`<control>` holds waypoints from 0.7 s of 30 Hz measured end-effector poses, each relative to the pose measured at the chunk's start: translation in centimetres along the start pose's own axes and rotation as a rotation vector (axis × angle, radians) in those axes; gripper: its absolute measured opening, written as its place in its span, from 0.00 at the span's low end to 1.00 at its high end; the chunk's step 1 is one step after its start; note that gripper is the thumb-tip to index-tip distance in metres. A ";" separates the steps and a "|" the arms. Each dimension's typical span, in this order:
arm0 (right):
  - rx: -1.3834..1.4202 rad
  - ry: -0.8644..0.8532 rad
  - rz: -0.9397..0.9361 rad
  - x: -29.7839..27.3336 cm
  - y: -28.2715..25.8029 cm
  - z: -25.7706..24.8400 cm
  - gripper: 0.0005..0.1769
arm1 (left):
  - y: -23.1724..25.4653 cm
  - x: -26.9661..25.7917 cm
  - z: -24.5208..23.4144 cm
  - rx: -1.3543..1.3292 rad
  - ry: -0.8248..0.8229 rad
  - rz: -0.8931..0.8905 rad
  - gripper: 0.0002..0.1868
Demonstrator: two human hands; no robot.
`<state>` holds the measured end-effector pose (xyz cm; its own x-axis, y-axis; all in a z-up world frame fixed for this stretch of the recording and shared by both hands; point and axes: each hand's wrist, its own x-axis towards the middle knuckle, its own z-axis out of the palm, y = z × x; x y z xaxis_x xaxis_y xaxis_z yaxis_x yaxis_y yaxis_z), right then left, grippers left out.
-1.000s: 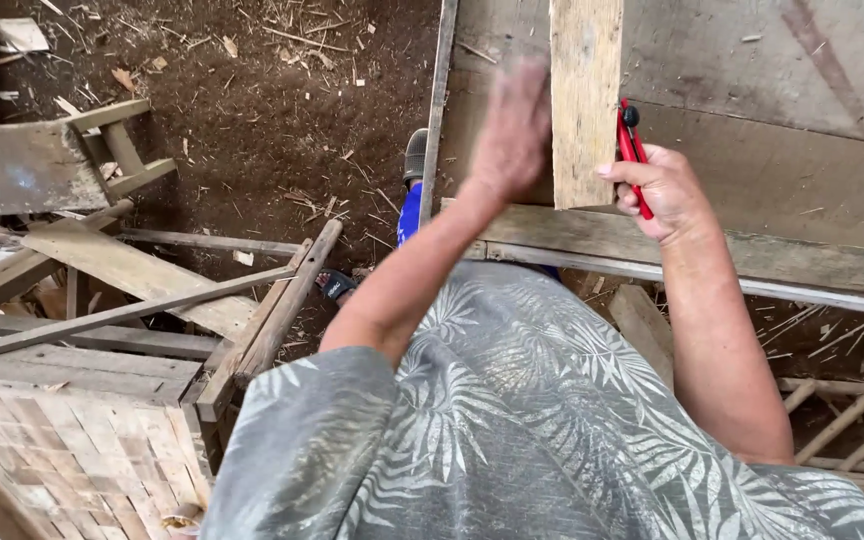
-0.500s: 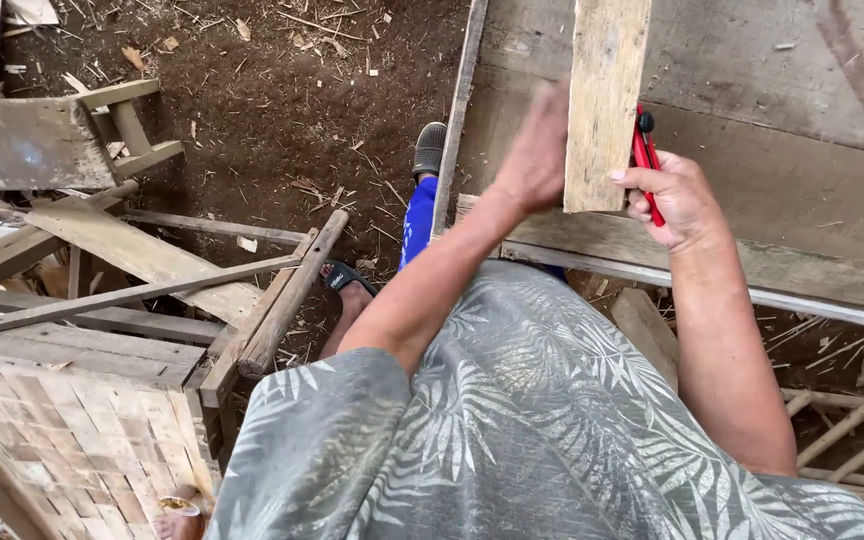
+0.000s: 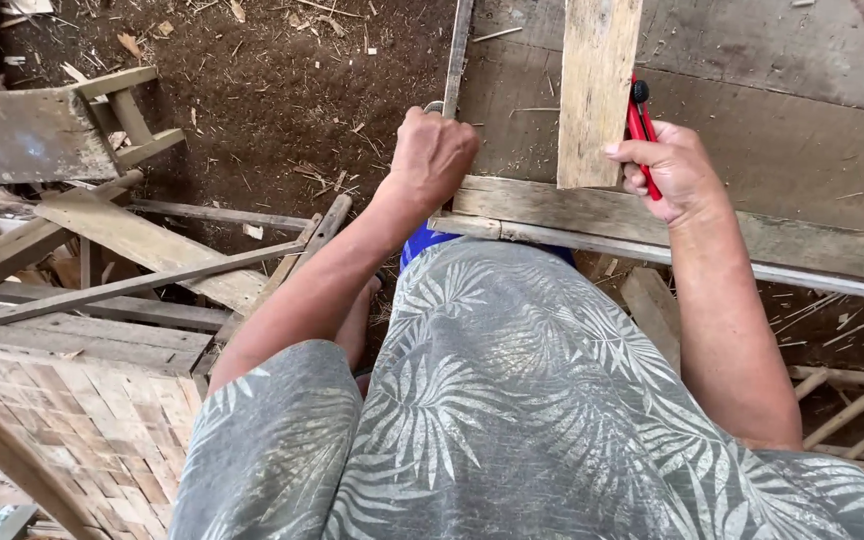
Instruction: Trimming thin wood strips or veneer using a utility knife on a wooden surface
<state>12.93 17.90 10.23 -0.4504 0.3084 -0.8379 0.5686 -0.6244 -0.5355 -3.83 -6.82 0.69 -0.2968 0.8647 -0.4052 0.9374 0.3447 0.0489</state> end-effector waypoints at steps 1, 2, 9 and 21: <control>0.000 -0.001 -0.002 0.0 -0.2 0.4 0.11 | 0.1 0.4 0.8 0.041 0.010 -0.024 0.11; 0.002 -0.003 -0.004 0.1 -0.1 0.5 0.11 | 0.1 0.5 1.3 0.045 0.010 -0.025 0.11; -0.009 0.070 -0.020 1.1 1.1 0.3 0.12 | 0.8 0.7 0.7 0.013 -0.074 -0.036 0.10; 0.081 0.228 -0.167 2.5 6.2 4.6 0.15 | -0.4 -1.7 -4.5 -0.400 0.551 -0.257 0.07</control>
<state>12.17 11.54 5.35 -0.3611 0.5594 -0.7461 0.4387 -0.6041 -0.6653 -4.52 -6.80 5.48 -0.6459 0.7606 0.0646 0.7190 0.5778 0.3864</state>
